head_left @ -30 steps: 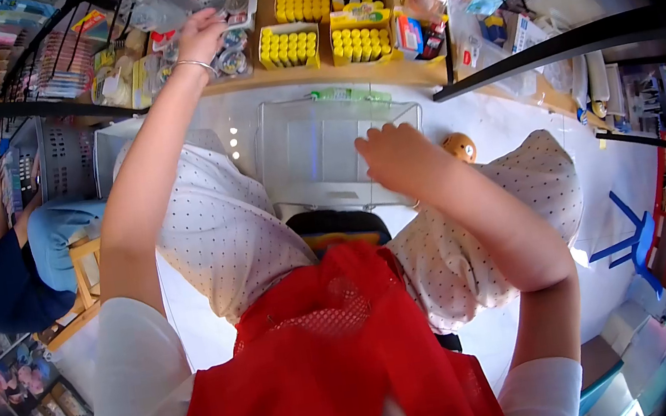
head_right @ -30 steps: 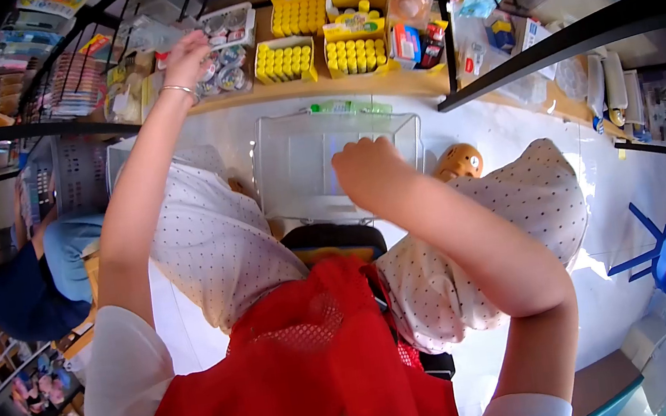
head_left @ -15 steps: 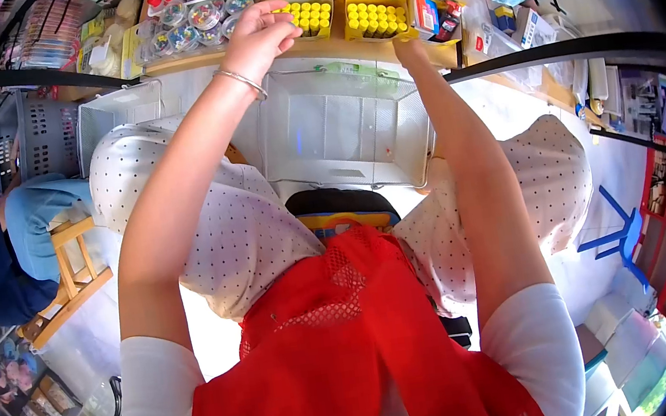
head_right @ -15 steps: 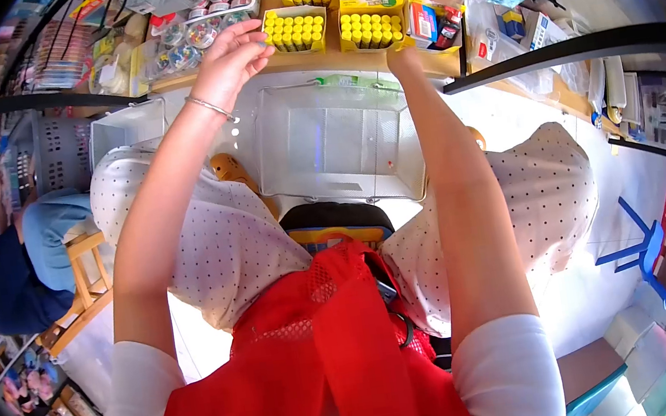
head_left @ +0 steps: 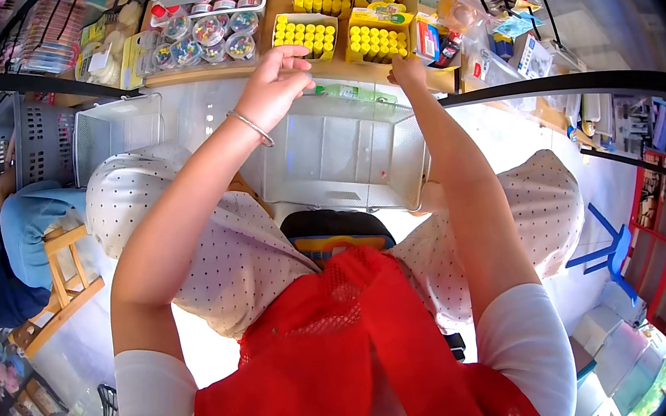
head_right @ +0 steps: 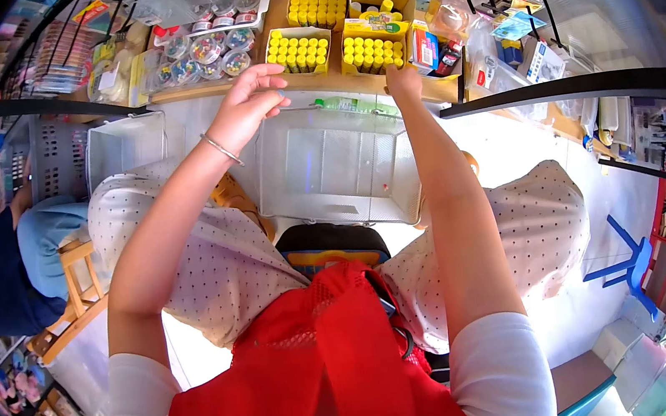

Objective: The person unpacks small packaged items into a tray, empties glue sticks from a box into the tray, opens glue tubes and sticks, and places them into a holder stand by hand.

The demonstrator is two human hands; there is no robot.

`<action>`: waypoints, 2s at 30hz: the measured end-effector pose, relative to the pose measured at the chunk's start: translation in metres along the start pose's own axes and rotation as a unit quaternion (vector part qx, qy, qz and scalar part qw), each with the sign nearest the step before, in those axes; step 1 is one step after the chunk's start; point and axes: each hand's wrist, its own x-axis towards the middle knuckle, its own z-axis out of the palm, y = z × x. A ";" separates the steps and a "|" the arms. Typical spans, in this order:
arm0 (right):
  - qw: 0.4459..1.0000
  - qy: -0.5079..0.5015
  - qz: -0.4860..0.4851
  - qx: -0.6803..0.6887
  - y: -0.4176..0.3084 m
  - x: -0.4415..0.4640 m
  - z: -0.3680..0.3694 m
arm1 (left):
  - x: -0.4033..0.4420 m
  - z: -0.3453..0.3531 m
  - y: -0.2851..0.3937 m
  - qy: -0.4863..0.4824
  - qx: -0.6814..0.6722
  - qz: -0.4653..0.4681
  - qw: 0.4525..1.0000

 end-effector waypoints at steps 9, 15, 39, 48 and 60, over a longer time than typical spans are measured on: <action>0.931 -0.071 0.164 0.319 -0.026 -0.039 -0.015 | 0.004 0.000 -0.019 -0.015 0.033 0.054 0.998; 0.949 -0.106 0.089 0.284 -0.029 -0.052 -0.033 | 0.010 -0.004 -0.031 -0.053 0.123 0.087 0.987; 0.758 -0.388 0.268 0.451 -0.032 -0.217 -0.021 | -0.045 0.015 -0.042 -0.078 0.535 0.230 0.809; 0.467 -0.524 0.168 0.692 0.024 -0.202 0.090 | -0.052 0.037 -0.068 -0.071 0.762 0.292 0.573; 0.510 -0.522 0.185 0.659 0.060 -0.185 0.116 | -0.046 0.047 -0.096 -0.005 0.802 0.331 0.497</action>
